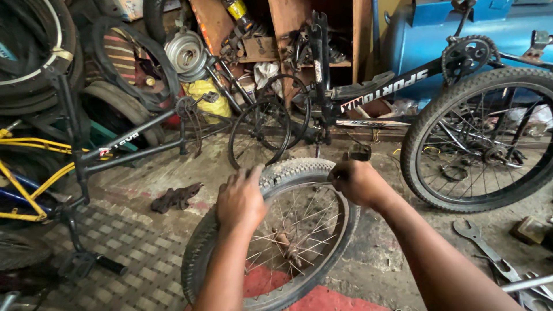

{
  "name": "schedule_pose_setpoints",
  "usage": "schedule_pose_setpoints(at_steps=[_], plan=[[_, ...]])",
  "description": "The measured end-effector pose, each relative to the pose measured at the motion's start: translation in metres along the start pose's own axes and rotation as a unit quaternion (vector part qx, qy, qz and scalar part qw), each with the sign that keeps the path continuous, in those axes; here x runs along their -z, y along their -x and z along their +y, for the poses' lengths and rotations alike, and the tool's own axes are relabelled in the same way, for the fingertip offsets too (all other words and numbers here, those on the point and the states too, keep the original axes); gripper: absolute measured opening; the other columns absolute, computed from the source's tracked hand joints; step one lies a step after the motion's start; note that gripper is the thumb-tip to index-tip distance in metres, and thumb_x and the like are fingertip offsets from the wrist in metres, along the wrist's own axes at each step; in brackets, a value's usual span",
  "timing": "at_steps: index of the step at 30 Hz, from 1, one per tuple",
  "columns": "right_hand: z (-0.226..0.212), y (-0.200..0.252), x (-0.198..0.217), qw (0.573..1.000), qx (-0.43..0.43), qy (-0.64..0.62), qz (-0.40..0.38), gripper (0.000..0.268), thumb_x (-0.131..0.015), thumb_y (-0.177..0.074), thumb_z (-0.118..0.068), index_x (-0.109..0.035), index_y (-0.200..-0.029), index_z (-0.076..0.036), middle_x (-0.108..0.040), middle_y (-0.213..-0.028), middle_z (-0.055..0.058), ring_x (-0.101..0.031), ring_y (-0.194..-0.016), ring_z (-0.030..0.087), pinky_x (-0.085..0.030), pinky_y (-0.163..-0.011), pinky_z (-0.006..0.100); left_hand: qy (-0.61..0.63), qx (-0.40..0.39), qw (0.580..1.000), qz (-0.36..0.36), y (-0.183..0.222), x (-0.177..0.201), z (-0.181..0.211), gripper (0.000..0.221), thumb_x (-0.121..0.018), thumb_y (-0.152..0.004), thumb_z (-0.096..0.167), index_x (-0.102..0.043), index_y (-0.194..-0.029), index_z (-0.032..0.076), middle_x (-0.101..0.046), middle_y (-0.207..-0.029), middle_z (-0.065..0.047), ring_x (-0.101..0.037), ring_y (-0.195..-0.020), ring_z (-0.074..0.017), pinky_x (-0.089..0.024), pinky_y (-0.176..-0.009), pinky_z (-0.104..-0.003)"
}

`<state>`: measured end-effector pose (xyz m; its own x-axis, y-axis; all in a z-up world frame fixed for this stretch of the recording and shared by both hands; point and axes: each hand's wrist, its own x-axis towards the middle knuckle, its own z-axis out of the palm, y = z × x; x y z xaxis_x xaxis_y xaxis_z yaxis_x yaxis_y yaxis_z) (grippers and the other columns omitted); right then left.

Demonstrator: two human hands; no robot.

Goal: The person uses a lever to pry a tire off a bicycle rim, removes the inner tube, and then uses a tool to manipulate the valve stem after re-seating the tire on the rim.

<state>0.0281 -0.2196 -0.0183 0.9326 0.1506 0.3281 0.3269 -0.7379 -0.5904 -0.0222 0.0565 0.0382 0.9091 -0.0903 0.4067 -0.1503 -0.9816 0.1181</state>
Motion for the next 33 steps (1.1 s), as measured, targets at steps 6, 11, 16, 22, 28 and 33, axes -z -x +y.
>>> schedule_pose_setpoints(at_steps=[6,11,16,22,28,33], plan=[[0.0,-0.015,-0.005,1.0,-0.011,0.022,-0.01,0.023,-0.072,-0.085,-0.028,-0.08,-0.099,-0.012,-0.077,-0.095,0.017,-0.075,-0.088,0.035,-0.059,-0.081,0.045,-0.002,0.023,0.999,-0.032,0.001,0.004,-0.007,0.083,-0.092,-0.069,0.037,-0.053,-0.141,0.022,-0.061,-0.131,-0.015,-0.06,-0.118,-0.0356,-0.05,-0.094,-0.048],[-0.01,-0.027,0.002,0.995,0.005,0.078,-0.056,0.025,-0.074,-0.081,-0.03,-0.08,-0.1,-0.014,-0.078,-0.097,0.015,-0.075,-0.091,0.035,-0.059,-0.085,0.045,0.009,-0.02,1.0,-0.014,0.012,0.006,-0.009,0.077,-0.092,-0.069,0.031,-0.054,-0.135,0.018,-0.066,-0.123,-0.014,-0.065,-0.113,-0.0353,-0.051,-0.096,-0.047],[-0.037,-0.028,0.013,0.976,-0.039,0.172,-0.131,0.026,-0.075,-0.081,-0.03,-0.083,-0.104,-0.024,-0.077,-0.105,0.01,-0.073,-0.096,0.033,-0.058,-0.088,0.045,0.025,-0.057,0.998,0.027,0.023,0.005,-0.01,0.075,-0.091,-0.068,0.03,-0.056,-0.133,0.016,-0.065,-0.125,-0.016,-0.063,-0.114,-0.0374,-0.051,-0.092,-0.049],[-0.027,-0.004,-0.029,0.978,-0.154,0.089,-0.11,0.034,-0.056,-0.101,-0.038,-0.08,-0.106,-0.013,-0.08,-0.098,0.016,-0.079,-0.083,0.03,-0.065,-0.08,0.043,0.006,-0.031,0.999,0.019,0.023,0.011,-0.006,0.075,-0.091,-0.068,0.035,-0.057,-0.132,0.017,-0.065,-0.12,-0.014,-0.062,-0.113,-0.0358,-0.05,-0.092,-0.049],[-0.027,0.038,-0.103,0.874,-0.319,-0.367,-0.013,0.037,-0.054,-0.105,-0.036,-0.075,-0.111,-0.005,-0.051,-0.067,0.005,-0.037,-0.048,0.017,-0.03,-0.042,0.035,-0.041,0.02,0.999,-0.004,0.022,0.02,0.001,0.079,-0.091,-0.069,0.04,-0.055,-0.136,0.019,-0.063,-0.122,-0.011,-0.062,-0.114,-0.0315,-0.051,-0.092,-0.048],[-0.089,0.06,-0.124,0.748,-0.339,-0.559,0.112,0.034,-0.052,-0.105,-0.036,-0.061,-0.108,-0.003,-0.045,-0.064,0.001,-0.034,-0.046,0.015,-0.026,-0.039,0.034,-0.014,0.028,0.999,0.014,0.032,0.022,0.012,0.082,-0.091,-0.065,0.046,-0.057,-0.133,0.017,-0.062,-0.123,-0.013,-0.063,-0.11,-0.0342,-0.053,-0.087,-0.047]])
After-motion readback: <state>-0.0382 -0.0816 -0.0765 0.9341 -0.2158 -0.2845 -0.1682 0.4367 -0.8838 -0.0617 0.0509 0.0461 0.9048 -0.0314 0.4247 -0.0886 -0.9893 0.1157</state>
